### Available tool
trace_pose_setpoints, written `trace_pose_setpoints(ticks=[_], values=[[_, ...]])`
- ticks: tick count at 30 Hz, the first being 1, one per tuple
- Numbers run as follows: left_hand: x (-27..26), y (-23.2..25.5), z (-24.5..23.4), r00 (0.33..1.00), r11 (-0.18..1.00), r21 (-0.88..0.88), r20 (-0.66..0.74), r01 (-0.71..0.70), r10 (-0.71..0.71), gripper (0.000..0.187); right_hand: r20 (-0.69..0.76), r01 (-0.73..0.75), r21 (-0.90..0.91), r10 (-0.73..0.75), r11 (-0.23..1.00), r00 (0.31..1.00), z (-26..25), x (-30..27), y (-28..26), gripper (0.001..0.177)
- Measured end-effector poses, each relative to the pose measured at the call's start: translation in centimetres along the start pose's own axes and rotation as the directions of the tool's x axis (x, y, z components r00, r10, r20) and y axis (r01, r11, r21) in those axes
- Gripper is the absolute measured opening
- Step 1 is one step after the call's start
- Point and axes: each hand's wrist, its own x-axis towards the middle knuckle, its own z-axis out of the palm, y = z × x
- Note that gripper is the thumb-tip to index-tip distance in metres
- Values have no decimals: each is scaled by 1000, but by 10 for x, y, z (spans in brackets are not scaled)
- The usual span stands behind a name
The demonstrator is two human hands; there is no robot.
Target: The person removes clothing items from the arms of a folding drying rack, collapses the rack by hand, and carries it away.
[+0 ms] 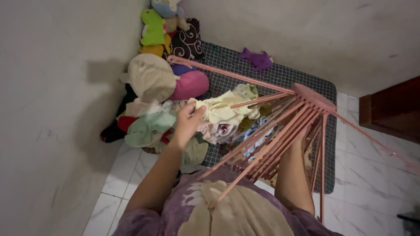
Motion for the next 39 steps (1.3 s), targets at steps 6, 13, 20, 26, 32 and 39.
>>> trace_pose_setpoints(ticks=[6,13,20,26,32,39], values=[[27,-10,-59,853,886,396,-348,-241,388,24,-168,-15,49,23,999,986,53,-20,-24,51],[13,43,-101,628,880,155,-645,-449,434,33,-158,23,35,-17,999,987,91,-33,-32,51],[38,14,-101,805,865,454,-419,-214,420,42,-106,29,-1,-29,1000,994,78,-19,-26,52],[17,-16,-30,992,771,629,-4,101,-127,65,-83,16,-20,-18,1000,996,66,-16,-28,52],[-20,-13,15,960,535,844,-114,-43,257,91,-124,-27,-70,19,997,992,95,-24,-38,52],[-21,-39,8,999,612,790,37,-41,20,66,-99,10,52,-5,999,995,113,-21,-46,56]])
